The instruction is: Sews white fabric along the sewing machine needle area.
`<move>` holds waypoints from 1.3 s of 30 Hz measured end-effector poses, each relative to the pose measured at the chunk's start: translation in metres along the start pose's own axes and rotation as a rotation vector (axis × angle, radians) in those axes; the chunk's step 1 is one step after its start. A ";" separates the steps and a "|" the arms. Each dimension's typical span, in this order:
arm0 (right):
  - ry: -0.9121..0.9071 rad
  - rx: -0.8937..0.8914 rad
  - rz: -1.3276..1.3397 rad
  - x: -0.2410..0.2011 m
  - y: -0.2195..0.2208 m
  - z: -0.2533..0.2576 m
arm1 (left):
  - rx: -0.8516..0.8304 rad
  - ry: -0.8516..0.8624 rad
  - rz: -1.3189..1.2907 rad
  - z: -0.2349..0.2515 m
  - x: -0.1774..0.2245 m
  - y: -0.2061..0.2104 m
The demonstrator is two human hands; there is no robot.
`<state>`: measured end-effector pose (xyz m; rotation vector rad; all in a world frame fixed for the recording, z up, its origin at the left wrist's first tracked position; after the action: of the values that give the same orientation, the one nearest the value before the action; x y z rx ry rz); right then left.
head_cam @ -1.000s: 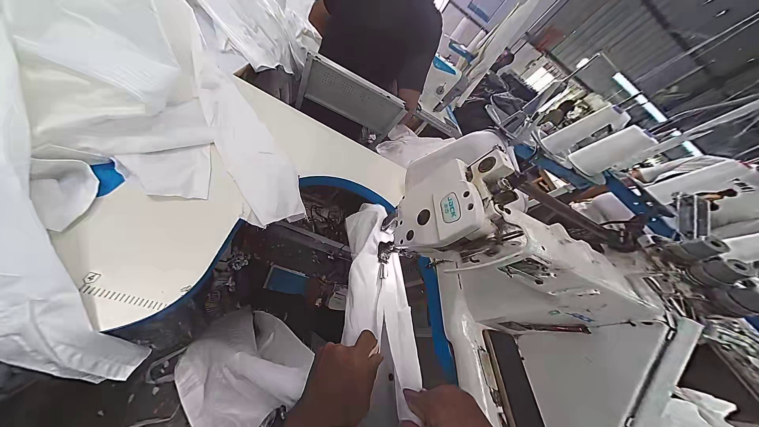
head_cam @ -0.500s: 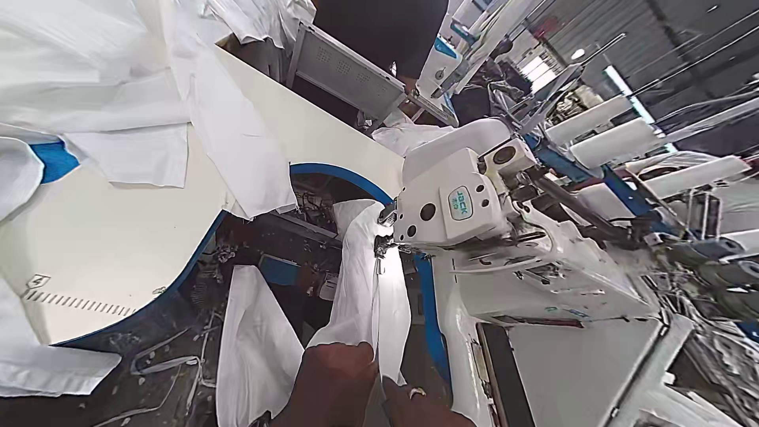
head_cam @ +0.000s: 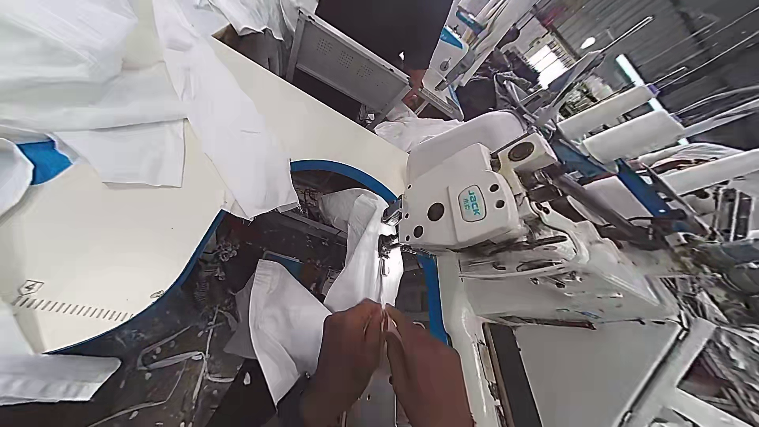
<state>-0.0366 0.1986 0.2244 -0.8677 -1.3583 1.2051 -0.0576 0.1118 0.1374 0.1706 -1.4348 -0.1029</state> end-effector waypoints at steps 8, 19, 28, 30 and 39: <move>-0.152 -0.244 0.451 0.068 0.047 -0.038 | -0.577 -0.187 -0.087 0.098 -0.020 -0.049; -0.255 -0.134 0.232 0.023 0.003 -0.071 | -0.118 0.335 0.235 -0.032 0.029 -0.011; -0.412 -0.636 -0.034 -0.040 0.022 -0.006 | -0.307 -0.119 -0.605 0.015 -0.028 0.004; -0.334 -0.599 -0.001 -0.030 0.026 0.000 | -0.231 -0.092 -0.568 0.020 -0.029 0.004; -0.081 -0.664 0.199 0.063 0.073 -0.061 | -0.463 -0.471 -0.249 0.061 -0.073 -0.047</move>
<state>0.0037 0.2867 0.1637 -1.4563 -1.8100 0.9409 -0.1263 0.0748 0.0658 -0.0646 -1.8085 -0.7120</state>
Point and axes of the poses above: each hand's wrist, its own z-axis towards the middle knuckle, its own y-axis out of the palm, x = y × z, the point moved 8 cm from there along z, towards the middle knuckle, and after that the axes turned 15 degrees about -z, right-handed, at the moved point
